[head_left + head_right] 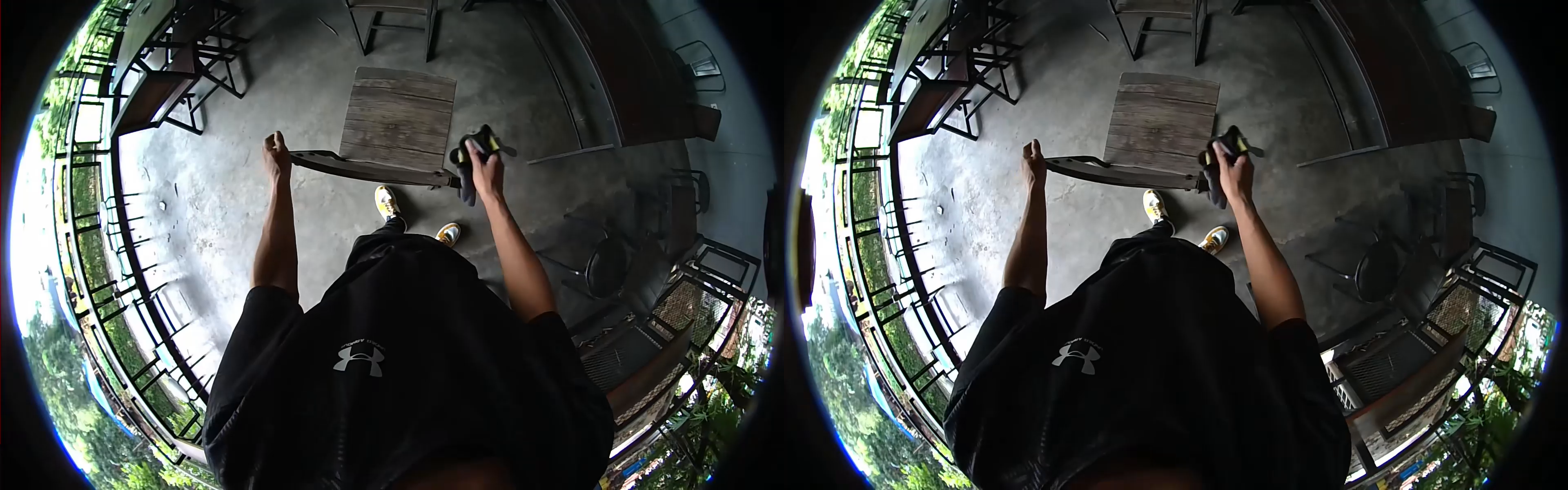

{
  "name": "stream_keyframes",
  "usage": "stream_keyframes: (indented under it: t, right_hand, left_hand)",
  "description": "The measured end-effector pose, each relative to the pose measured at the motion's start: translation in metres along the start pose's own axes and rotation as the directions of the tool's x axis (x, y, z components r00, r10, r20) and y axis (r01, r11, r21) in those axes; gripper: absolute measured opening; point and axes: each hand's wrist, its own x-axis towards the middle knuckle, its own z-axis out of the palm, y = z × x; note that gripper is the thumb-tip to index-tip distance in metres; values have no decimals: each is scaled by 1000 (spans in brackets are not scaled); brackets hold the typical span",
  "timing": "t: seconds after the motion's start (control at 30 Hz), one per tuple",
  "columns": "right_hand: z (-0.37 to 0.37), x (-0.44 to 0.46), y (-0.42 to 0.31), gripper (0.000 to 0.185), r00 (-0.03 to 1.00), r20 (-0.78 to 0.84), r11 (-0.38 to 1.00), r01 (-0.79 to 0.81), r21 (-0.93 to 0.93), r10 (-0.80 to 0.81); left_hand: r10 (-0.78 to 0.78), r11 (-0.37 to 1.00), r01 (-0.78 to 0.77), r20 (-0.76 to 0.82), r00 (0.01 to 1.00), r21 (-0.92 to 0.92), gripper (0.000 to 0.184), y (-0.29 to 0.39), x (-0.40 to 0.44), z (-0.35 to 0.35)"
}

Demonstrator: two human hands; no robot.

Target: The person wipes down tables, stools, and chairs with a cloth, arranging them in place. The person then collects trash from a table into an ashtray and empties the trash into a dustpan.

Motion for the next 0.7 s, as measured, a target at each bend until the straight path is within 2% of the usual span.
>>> stream_keyframes:
  t: [0.03, 0.1, 0.13, 0.23, 0.27, 0.37, 0.4, 0.5, 0.63, 0.7]
  right_hand:
    - [9, 1, 0, 47, 979, 205, 1000, -7, 17, 3]
    - [24, -1, -3, 50, 813, 582, 998, -39, 47, 5]
    - [26, -1, -3, 50, 811, 585, 998, -42, 43, 9]
    - [10, -3, -20, 48, 696, 674, 965, -242, -103, 246]
    - [11, 3, -19, 48, 690, 678, 964, -240, -114, 252]
    - [16, 20, -19, 50, 431, 849, 945, -30, -326, 307]
    - [21, 23, -19, 50, 421, 851, 943, -27, -333, 312]
    - [40, 27, -25, 52, 347, 905, 911, 238, -338, 245]
    - [64, 22, -59, 53, 259, 889, 819, 356, -450, 377]
    - [91, 14, -57, 53, 245, 899, 824, 367, -431, 362]
  left_hand:
    - [-49, 997, 56, 123, 991, -55, 52, -11, 8, 9]
    - [-121, 974, 182, 368, 922, -137, 50, -24, 20, 17]
    - [-126, 973, 187, 369, 921, -134, 50, -30, 27, 19]
    - [-401, 798, 576, 561, 725, -174, 46, 13, 13, -4]
    - [-411, 791, 587, 560, 720, -173, 46, 17, 11, -3]
    - [-403, 908, 420, 286, 869, 3, 40, 26, 6, 1]
    - [-415, 903, 431, 282, 865, 7, 40, 30, 1, 1]
    - [-284, 959, 285, -61, 957, 2, 35, 42, -11, 2]
    - [-245, 969, 243, -105, 964, -31, 31, 41, -11, 4]
    - [-241, 971, 239, -114, 964, -33, 31, 41, -11, 4]
